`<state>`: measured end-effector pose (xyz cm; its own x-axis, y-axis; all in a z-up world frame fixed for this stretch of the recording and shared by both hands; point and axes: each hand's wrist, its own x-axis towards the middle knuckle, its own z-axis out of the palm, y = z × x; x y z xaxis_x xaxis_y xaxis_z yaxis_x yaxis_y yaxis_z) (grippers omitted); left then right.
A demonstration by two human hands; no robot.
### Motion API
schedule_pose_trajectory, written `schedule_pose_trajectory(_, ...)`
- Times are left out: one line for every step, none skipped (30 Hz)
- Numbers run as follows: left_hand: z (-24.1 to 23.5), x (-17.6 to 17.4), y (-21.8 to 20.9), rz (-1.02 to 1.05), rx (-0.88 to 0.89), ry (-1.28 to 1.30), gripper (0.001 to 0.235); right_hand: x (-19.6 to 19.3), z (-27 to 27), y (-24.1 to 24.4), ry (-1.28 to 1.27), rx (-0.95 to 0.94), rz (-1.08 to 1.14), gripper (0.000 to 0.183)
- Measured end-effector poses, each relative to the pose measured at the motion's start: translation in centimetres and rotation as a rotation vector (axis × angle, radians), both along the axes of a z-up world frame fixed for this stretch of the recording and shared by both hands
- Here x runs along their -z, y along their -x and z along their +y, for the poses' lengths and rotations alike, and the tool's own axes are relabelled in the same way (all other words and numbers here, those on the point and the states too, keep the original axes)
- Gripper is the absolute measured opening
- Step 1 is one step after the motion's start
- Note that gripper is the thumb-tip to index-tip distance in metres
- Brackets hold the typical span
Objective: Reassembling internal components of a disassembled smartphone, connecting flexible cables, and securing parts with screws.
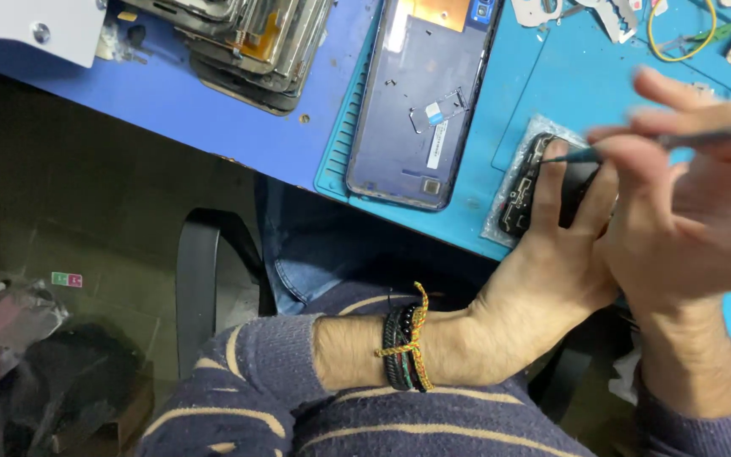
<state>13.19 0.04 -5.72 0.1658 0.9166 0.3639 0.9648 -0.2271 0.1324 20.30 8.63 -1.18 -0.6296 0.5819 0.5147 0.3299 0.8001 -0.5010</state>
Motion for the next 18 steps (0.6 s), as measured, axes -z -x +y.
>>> schedule_pose_trajectory(0.0, 0.1, -0.1, -0.009, 0.024, 0.045, 0.048, -0.1, -0.1, 0.1, 0.005, -0.002, 0.002, 0.021)
schedule_pose_trajectory(0.0, 0.2, -0.2, -0.019, 0.049, 0.089, 0.046, -0.1, -0.2, 0.1, 0.010, -0.004, 0.004, 0.021)
schedule_pose_trajectory(0.0, 0.0, 0.0, -0.019, 0.050, 0.090, 0.046, -0.2, -0.3, 0.1, 0.011, -0.004, 0.004, 0.021)
schedule_pose_trajectory(0.1, -0.1, 0.1, -0.023, 0.052, 0.084, 0.047, -0.2, -0.3, 0.0, 0.138, -0.019, 0.064, 0.017)
schedule_pose_trajectory(0.1, -0.3, 0.2, -0.028, 0.055, 0.078, 0.047, -0.3, -0.4, 0.0, 0.266, -0.033, 0.126, 0.018)
schedule_pose_trajectory(0.1, -0.4, 0.4, -0.026, 0.053, 0.079, 0.047, -0.6, -0.4, 0.5, 0.267, -0.035, 0.127, 0.018)
schedule_pose_trajectory(0.1, -0.5, 0.5, -0.023, 0.040, 0.063, 0.049, -1.0, -0.4, 1.1, 0.165, -0.047, 0.067, 0.014)
schedule_pose_trajectory(0.1, -0.6, 0.6, -0.021, 0.029, 0.048, 0.051, -1.4, -0.4, 1.5, 0.063, -0.057, 0.005, 0.009)
schedule_pose_trajectory(0.1, -0.9, 0.9, -0.020, 0.029, 0.049, 0.051, -1.7, -0.4, 1.7, 0.063, -0.057, 0.006, 0.009)
schedule_pose_trajectory(0.1, -1.2, 1.1, -0.020, 0.030, 0.041, 0.052, -2.1, -0.4, 1.9, -0.105, -0.013, -0.101, 0.011)
schedule_pose_trajectory(0.1, -1.5, 1.4, -0.020, 0.031, 0.034, 0.053, -2.4, -0.5, 2.2, -0.270, 0.031, -0.204, 0.017)
schedule_pose_trajectory(0.1, -1.2, 1.2, -0.019, 0.031, 0.035, 0.053, -2.2, -0.5, 1.9, -0.269, 0.031, -0.202, 0.017)
schedule_pose_trajectory(0.1, -1.0, 0.9, -0.011, 0.042, 0.045, 0.051, -2.1, -0.5, 1.6, -0.140, 0.027, -0.169, 0.015)
schedule_pose_trajectory(0.2, -0.7, 0.7, -0.003, 0.053, 0.055, 0.048, -2.0, -0.5, 1.4, -0.011, 0.022, -0.135, 0.019)
schedule_pose_trajectory(0.2, -0.9, 0.7, -0.002, 0.052, 0.055, 0.048, -1.7, -0.4, 1.3, -0.011, 0.021, -0.133, 0.019)
schedule_pose_trajectory(0.1, -0.9, 0.7, 0.010, 0.038, 0.054, 0.047, -1.5, -0.4, 1.2, 0.076, 0.018, -0.108, 0.023)
schedule_pose_trajectory(0.1, -1.0, 0.7, 0.022, 0.024, 0.053, 0.046, -1.2, -0.4, 1.0, 0.163, 0.014, -0.082, 0.028)
schedule_pose_trajectory(0.1, -1.0, 0.7, 0.024, 0.024, 0.056, 0.046, -1.2, -0.5, 1.0, 0.167, 0.014, -0.080, 0.028)
